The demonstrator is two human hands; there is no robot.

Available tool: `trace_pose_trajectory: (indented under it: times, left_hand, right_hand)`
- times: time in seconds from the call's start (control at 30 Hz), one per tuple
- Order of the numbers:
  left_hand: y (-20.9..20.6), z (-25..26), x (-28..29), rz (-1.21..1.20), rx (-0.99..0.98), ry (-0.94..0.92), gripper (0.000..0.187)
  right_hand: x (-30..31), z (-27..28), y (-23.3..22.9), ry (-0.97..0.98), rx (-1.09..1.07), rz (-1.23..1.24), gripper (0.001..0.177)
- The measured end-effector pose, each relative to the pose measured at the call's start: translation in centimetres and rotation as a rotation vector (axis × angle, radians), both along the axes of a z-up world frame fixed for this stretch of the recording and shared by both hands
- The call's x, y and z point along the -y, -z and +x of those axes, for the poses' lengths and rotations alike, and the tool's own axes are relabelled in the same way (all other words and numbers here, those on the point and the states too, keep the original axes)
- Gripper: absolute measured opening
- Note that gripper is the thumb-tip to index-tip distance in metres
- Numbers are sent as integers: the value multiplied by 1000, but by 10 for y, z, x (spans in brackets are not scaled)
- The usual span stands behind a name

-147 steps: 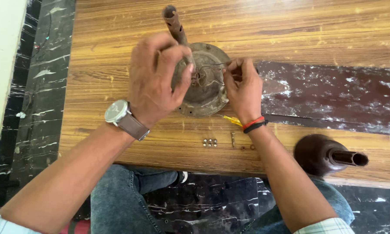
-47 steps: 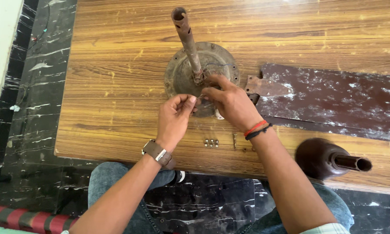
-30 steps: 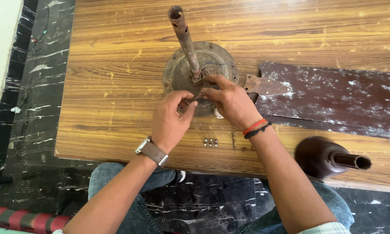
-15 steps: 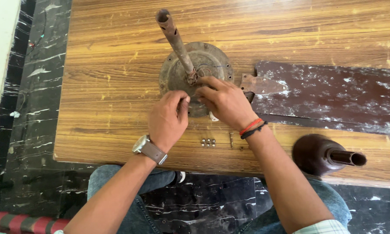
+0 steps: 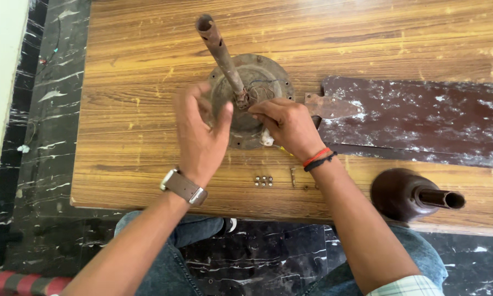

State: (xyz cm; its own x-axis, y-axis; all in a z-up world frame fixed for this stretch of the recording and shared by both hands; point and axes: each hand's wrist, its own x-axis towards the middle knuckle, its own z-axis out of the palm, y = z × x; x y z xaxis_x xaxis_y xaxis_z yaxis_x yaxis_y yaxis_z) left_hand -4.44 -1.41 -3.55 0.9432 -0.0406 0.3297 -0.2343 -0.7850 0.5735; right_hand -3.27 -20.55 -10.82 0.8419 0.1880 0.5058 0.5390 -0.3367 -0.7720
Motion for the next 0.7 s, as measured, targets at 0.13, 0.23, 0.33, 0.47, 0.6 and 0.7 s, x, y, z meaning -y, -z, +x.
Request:
trace_pose_trajectory:
  times: [0.13,0.23,0.33,0.47,0.6,0.7]
  left_hand:
    - [-26,31,12,285,418,122,83]
    - [-29,52,25,43,190,93,98]
    - [-23,64,32,-84,-139,-36,84]
    - [-9,62,29,-225,-364,-91,50]
    - [-4,63,22,-202,-284,-122,33]
    - [-4,64,13,-234,-291,-120,32]
  right_hand:
    - [-1,2,3,42,-58,33,15]
    - [-2,1,4,37,-113,32,16]
    - [2,5,7,19,-48,43,20]
    - [8,9,14,25,-7,8,29]
    - [3,8,13,47,6,-5,35]
    - [-6,7,11,85,64,-97,39]
